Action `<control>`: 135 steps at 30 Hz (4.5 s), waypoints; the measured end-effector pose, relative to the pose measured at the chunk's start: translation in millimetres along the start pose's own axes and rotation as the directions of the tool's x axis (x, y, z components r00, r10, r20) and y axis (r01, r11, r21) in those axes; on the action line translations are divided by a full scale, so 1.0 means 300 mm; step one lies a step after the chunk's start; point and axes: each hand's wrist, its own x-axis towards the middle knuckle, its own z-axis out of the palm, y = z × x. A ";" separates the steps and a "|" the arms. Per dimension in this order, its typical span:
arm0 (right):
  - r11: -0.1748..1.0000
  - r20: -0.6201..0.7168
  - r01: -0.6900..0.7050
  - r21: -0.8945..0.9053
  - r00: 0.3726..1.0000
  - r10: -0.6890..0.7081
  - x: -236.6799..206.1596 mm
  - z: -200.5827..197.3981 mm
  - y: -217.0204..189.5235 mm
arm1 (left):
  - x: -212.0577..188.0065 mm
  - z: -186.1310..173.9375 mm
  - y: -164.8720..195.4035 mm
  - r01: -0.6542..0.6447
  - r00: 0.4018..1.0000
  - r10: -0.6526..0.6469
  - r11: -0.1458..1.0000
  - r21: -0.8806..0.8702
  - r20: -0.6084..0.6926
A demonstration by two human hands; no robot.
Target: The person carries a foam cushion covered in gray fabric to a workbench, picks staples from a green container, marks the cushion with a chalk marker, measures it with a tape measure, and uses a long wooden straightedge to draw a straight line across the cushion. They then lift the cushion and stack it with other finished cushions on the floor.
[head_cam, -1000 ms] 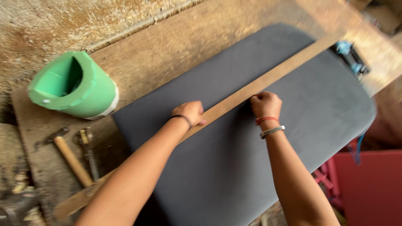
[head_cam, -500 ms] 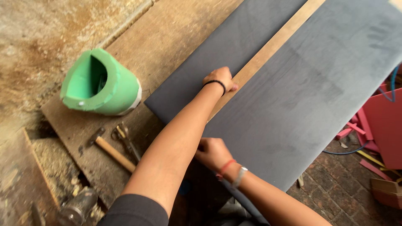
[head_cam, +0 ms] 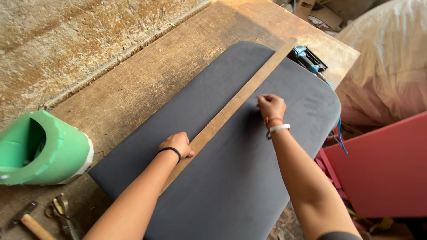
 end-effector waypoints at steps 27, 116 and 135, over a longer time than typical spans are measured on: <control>0.852 0.718 0.510 -0.117 0.636 -0.282 -1.371 0.495 0.012 | 0.081 0.071 -0.086 -0.087 0.996 0.086 0.995 -0.043 -0.028; 0.498 0.552 0.838 0.223 0.313 -0.773 0.663 0.297 0.118 | 0.103 0.238 0.110 0.118 0.587 -0.418 0.891 -0.438 -0.693; 0.925 0.826 -0.174 0.339 0.526 -0.203 -0.312 0.251 0.143 | -0.354 0.657 -0.802 -0.570 0.591 -0.806 -0.386 -0.726 -0.036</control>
